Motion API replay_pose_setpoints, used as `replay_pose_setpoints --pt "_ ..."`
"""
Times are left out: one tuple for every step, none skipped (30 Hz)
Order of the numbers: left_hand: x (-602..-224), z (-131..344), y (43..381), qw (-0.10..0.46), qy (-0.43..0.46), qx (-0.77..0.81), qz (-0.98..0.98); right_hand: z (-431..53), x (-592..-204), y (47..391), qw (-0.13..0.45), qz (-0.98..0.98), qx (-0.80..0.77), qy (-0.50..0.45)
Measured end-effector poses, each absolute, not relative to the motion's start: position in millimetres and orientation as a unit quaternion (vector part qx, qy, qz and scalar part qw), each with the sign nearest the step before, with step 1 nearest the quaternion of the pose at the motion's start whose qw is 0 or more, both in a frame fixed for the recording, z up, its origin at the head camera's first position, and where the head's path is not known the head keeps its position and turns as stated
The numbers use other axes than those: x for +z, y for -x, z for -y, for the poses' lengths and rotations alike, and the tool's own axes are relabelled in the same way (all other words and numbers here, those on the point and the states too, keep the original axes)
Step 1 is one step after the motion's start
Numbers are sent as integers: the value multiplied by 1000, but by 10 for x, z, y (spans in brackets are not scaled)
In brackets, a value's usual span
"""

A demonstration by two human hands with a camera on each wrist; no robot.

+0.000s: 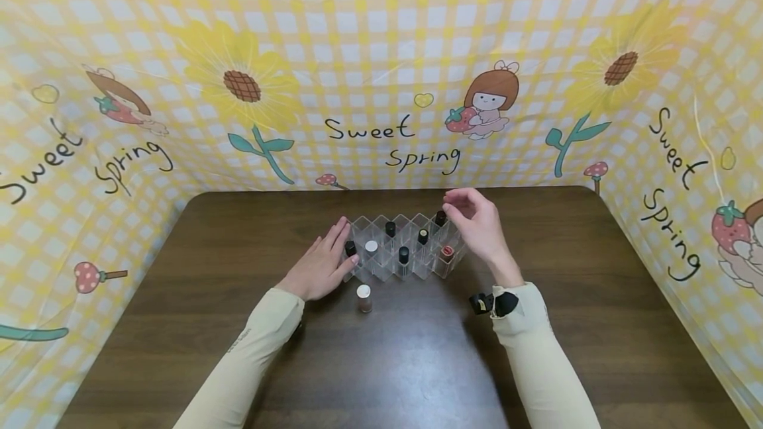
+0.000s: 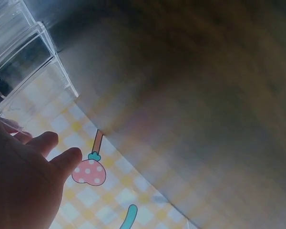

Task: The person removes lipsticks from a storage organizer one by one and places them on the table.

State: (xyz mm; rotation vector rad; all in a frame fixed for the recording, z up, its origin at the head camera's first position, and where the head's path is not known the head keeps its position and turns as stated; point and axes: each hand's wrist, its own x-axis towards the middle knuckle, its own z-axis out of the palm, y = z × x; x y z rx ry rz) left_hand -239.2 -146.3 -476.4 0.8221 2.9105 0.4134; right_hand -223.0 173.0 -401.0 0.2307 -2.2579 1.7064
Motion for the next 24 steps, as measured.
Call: replay_pose_setpoints --pt "-4760 1463 2390 46 -269 135 -952 -1747 -4040 2249 148 794 585 -76" --pt "-4759 1462 2390 46 -270 135 -952 -1763 -4068 2265 145 802 575 -72" --pt "-4757 1463 2390 47 -269 135 -952 -1777 -4093 2278 140 810 565 -69" --pt "-4756 1462 2389 47 -269 135 -952 -1791 -4118 2291 136 819 553 -65" --pt "-4754 1462 2388 47 -269 134 -953 -1803 -4140 2303 131 826 545 -62" --pt "-4753 1461 2387 48 -269 135 -953 -1814 -4162 2311 128 833 536 -60" --pt "-4749 1460 2385 48 -269 136 -952 -1823 -4182 2319 123 839 527 -57" --pt "-4746 1459 2384 48 -268 136 -952 -1832 -4202 2327 119 845 518 -55" --pt "-4744 1459 2383 48 -268 138 -952 -1840 -4222 2335 115 851 509 -53" --pt "-4741 1458 2380 49 -267 139 -952 -1847 -4243 2344 110 857 501 -50" --pt "-4739 1458 2378 50 -268 139 -952 -1854 -4260 2351 105 862 494 -48" --pt "-4738 1459 2378 51 -267 139 -952 -1859 -4279 2359 100 866 487 -45" --pt "-4736 1460 2376 52 -266 140 -952 -1867 -4303 2372 94 872 479 -44" --pt "-4737 1461 2377 52 -265 140 -953 -1874 -4324 2385 89 877 471 -44" --pt "-4738 1461 2377 52 -265 140 -953 -1880 -4344 2397 83 881 464 -43" --pt "-4740 1460 2378 52 -264 140 -953 -1885 -4363 2409 78 884 458 -43" --pt "-4742 1460 2379 51 -264 140 -953 -1890 -4382 2421 73 887 453 -44" --pt "-4747 1460 2380 49 -265 140 -953 -1893 -4400 2431 69 889 450 -43" --pt "-4752 1459 2381 48 -265 139 -953 -1895 -4417 2439 67 892 446 -45" --pt "-4758 1459 2382 46 -266 139 -953 -1896 -4426 2446 66 893 443 -45" --pt "-4764 1459 2384 45 -266 139 -953 -1896 -4439 2453 64 894 442 -45" --pt "-4768 1458 2385 43 -266 139 -953 -1897 -4448 2457 64 895 440 -46" --pt "-4771 1459 2386 43 -266 139 -953 -1898 -4458 2462 63 896 437 -46" --pt "-4776 1460 2388 42 -266 139 -953 -1897 -4464 2467 63 897 434 -46"
